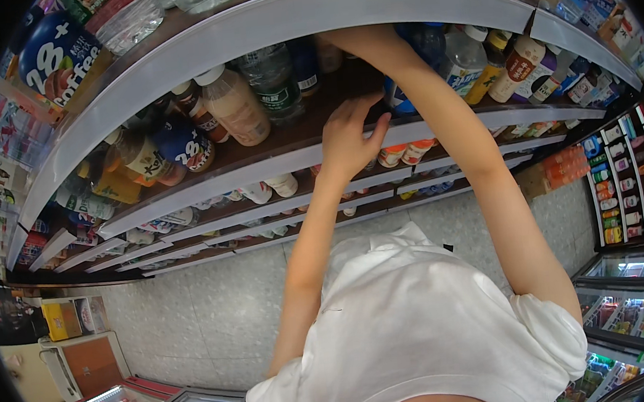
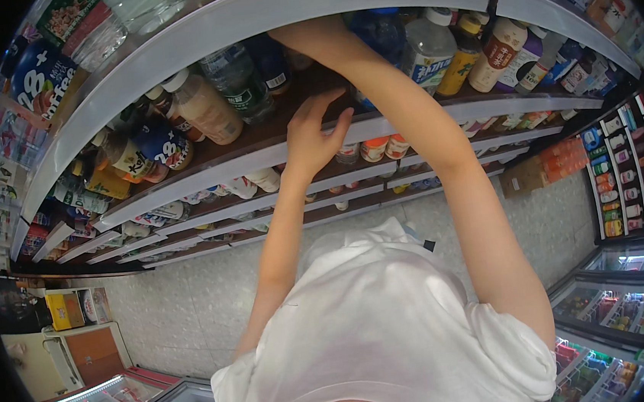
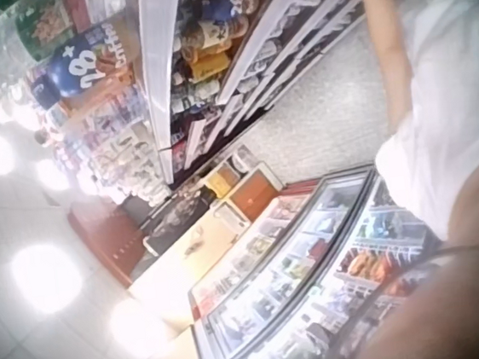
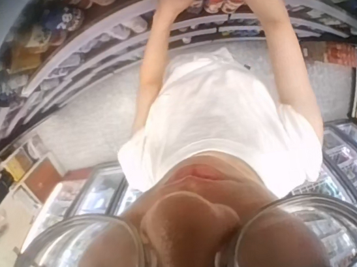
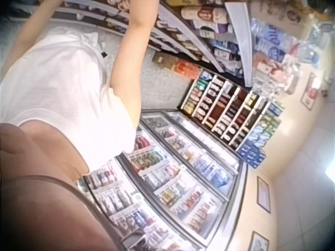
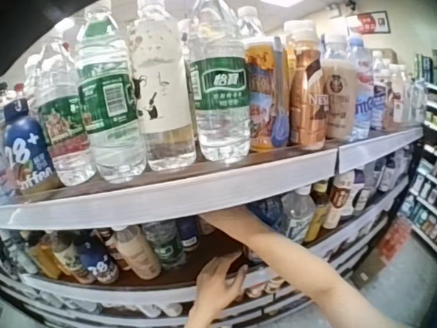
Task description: Organizing and rearranging bottled and canned drinks on a supermarket shelf.
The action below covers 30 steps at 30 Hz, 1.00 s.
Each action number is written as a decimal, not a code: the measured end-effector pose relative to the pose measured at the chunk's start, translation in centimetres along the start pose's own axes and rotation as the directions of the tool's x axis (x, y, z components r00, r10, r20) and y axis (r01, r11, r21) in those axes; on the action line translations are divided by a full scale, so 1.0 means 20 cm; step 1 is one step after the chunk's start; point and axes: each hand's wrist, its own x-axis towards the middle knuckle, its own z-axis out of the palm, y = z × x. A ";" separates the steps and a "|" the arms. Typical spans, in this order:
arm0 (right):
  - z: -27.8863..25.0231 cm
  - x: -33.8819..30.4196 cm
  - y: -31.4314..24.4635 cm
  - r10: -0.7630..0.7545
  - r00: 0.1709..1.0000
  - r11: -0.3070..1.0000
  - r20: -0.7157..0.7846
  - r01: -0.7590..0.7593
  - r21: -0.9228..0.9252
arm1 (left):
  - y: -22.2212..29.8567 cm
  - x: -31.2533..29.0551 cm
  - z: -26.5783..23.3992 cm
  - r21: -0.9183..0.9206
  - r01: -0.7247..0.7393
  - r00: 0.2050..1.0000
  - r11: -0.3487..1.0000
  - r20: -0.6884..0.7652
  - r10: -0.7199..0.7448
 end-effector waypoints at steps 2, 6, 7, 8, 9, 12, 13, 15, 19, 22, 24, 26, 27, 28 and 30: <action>0.01 0.01 0.04 -0.020 1.000 1.000 -0.004 0.020 -0.008 | -0.01 -0.05 -0.03 0.007 0.043 0.996 0.999 -0.081 -0.043; 0.07 0.06 0.03 -0.050 0.999 0.999 -0.001 0.050 -0.022 | -0.02 -0.10 -0.07 0.018 0.080 0.964 0.997 -0.254 -0.073; 0.11 0.08 -0.01 -0.055 0.998 0.998 0.000 0.055 -0.026 | -0.04 -0.11 -0.08 0.018 0.082 0.965 0.996 -0.252 -0.075; 0.09 0.06 0.00 -0.059 0.998 0.998 -0.001 0.059 -0.032 | -0.06 -0.11 -0.08 0.050 0.090 0.945 0.995 -0.321 -0.069; 0.11 0.06 -0.03 -0.061 0.998 0.997 -0.002 0.061 -0.037 | -0.07 -0.11 -0.09 0.082 0.099 0.920 0.992 -0.386 -0.060; 0.11 0.07 -0.03 -0.067 0.998 0.996 -0.008 0.066 -0.058 | -0.11 -0.13 -0.12 0.076 0.150 0.898 0.986 -0.428 -0.104; 0.10 0.07 -0.03 -0.071 0.997 0.995 -0.009 0.070 -0.065 | -0.13 -0.14 -0.12 0.067 0.173 0.877 0.983 -0.464 -0.123; 0.07 0.03 -0.03 -0.082 0.997 0.994 -0.009 0.081 -0.078 | -0.15 -0.16 -0.12 0.071 0.188 0.875 0.980 -0.466 -0.134; -0.04 -0.04 0.02 -0.110 0.994 0.989 -0.001 0.109 -0.099 | -0.16 -0.17 -0.11 -0.006 0.216 0.845 0.976 -0.500 -0.190; -0.11 -0.07 0.06 -0.129 0.992 0.985 -0.004 0.127 -0.114 | -0.18 -0.17 -0.09 -0.030 0.196 0.830 0.980 -0.527 -0.182; -0.12 -0.06 0.10 -0.136 0.991 0.982 -0.010 0.133 -0.131 | -0.19 -0.17 -0.08 -0.054 0.173 0.820 0.983 -0.546 -0.174; -0.14 -0.06 0.15 -0.137 0.990 0.979 -0.015 0.133 -0.153 | -0.18 -0.16 -0.08 -0.074 0.167 0.784 0.983 -0.594 -0.178; -0.16 -0.06 0.17 -0.138 0.990 0.977 -0.016 0.134 -0.163 | -0.17 -0.16 -0.09 -0.078 0.166 0.789 0.983 -0.588 -0.180; -0.16 -0.05 0.18 -0.140 0.990 0.976 -0.016 0.135 -0.172 | -0.17 -0.15 -0.10 0.063 0.224 0.794 0.973 -0.591 -0.144; -0.14 -0.06 0.17 -0.144 0.989 0.972 -0.017 0.138 -0.189 | -0.15 -0.14 -0.12 0.109 0.335 0.773 0.936 -0.600 -0.206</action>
